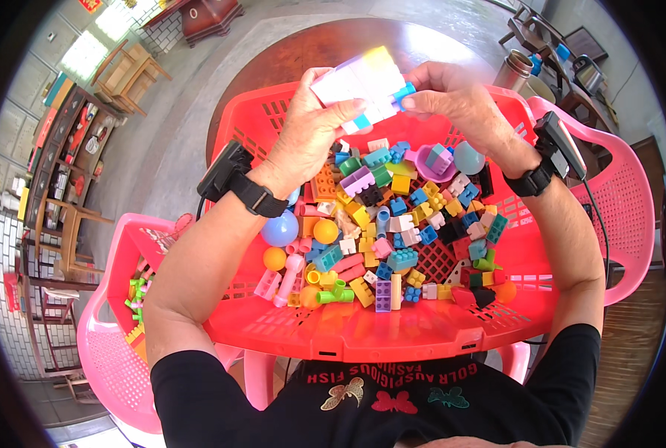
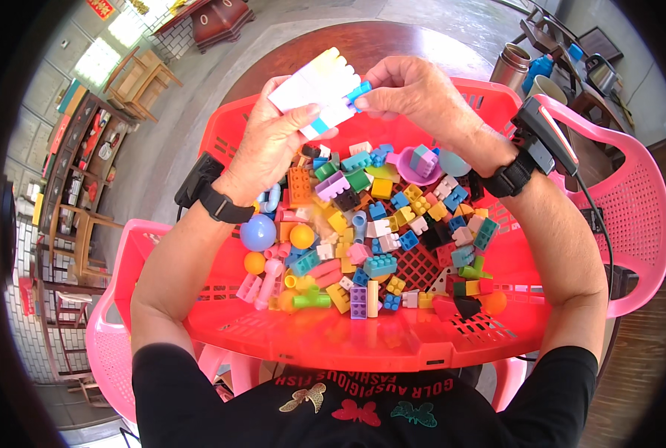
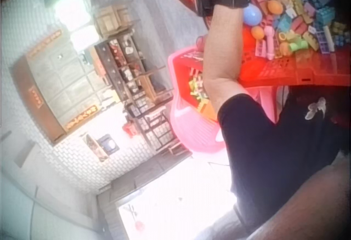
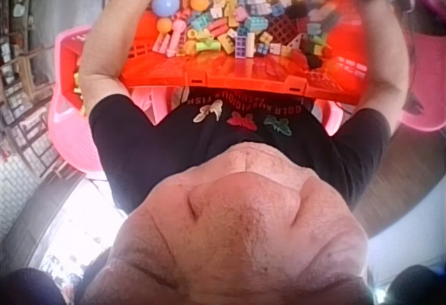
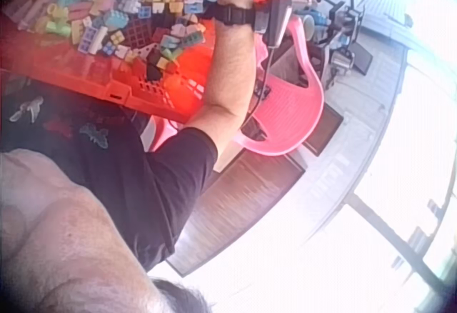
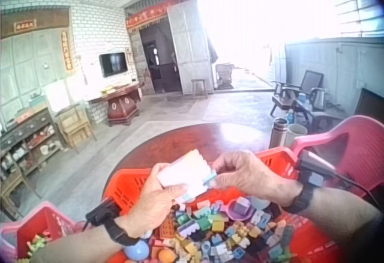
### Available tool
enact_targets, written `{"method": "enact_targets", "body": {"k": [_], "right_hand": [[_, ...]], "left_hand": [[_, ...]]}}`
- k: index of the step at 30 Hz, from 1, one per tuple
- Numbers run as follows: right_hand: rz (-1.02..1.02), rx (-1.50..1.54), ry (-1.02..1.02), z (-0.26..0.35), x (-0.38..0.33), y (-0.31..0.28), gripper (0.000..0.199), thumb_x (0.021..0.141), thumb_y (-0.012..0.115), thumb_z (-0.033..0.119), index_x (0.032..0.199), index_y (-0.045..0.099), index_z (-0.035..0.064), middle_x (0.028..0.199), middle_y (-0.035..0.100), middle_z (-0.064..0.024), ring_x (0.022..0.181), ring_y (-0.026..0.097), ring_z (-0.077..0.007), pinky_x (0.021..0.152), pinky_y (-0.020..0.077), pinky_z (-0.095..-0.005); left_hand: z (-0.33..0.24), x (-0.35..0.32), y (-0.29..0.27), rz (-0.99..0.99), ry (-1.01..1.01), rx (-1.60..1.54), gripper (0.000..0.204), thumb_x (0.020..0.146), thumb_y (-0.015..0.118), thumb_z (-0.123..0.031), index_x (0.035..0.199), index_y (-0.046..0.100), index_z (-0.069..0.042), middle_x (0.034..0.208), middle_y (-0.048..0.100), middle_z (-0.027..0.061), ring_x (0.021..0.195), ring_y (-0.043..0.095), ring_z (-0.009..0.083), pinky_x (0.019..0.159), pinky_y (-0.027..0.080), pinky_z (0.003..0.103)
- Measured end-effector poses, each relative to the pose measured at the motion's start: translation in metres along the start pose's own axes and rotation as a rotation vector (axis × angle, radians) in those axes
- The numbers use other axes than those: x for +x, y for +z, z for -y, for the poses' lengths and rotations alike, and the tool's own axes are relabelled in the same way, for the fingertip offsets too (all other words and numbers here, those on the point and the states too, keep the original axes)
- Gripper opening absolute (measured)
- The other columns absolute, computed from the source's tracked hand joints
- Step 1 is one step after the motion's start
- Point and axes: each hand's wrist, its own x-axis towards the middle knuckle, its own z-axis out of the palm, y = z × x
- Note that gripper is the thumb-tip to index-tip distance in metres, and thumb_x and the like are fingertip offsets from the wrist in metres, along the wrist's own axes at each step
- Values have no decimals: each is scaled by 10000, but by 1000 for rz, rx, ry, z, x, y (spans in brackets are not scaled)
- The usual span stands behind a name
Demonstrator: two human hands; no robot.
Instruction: Assembling colorful plastic building blocks taken from a red storage basket.
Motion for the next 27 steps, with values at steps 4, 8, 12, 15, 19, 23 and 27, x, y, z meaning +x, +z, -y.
{"method": "enact_targets", "body": {"k": [4,8,12,15,19,23,27], "right_hand": [[8,-20,-13,1,-1,3,221,779,743,152,902,623,12,769,616,-21,688,574,-78,624,471,-225],[21,-49,-7,3,-1,2,203,771,748,141,862,624,9,740,613,-18,671,572,-76,613,464,-221],[47,-16,61,10,-3,4,190,764,748,128,819,614,5,713,611,-24,643,576,-81,586,461,-225],[76,27,78,14,-6,3,189,760,750,123,803,608,6,703,610,-29,623,577,-85,570,458,-225],[199,-9,130,22,-9,-2,233,803,707,178,925,580,27,791,578,5,711,544,-70,660,443,-218],[152,8,89,22,-8,8,227,821,694,206,927,578,43,801,569,10,711,528,-69,664,432,-220],[64,182,-22,19,-5,11,207,864,648,250,943,582,71,844,568,11,758,504,-67,726,418,-229]], "left_hand": [[4,-1,1,-3,41,10,441,860,621,-16,1199,339,-20,1179,521,140,1087,566,250,833,551,412],[4,-2,3,-8,97,49,463,838,654,-17,1174,335,-24,1134,522,129,1051,565,212,852,527,355],[1,-3,5,24,115,7,479,818,681,-15,1147,333,-30,1091,515,104,1053,542,181,905,480,314],[-1,-5,9,36,108,-15,467,821,677,-14,1141,337,-33,1092,510,104,1056,539,179,910,476,320],[-6,-8,11,40,84,2,472,822,668,-1,1148,329,-35,1101,507,106,1062,534,176,925,465,329],[-5,-3,6,66,19,-97,464,866,618,-46,1257,369,-48,1235,502,112,1147,520,211,966,450,385],[-4,0,8,72,-40,-185,508,915,576,-157,1380,374,-114,1340,480,65,1201,503,224,963,447,429]]}}
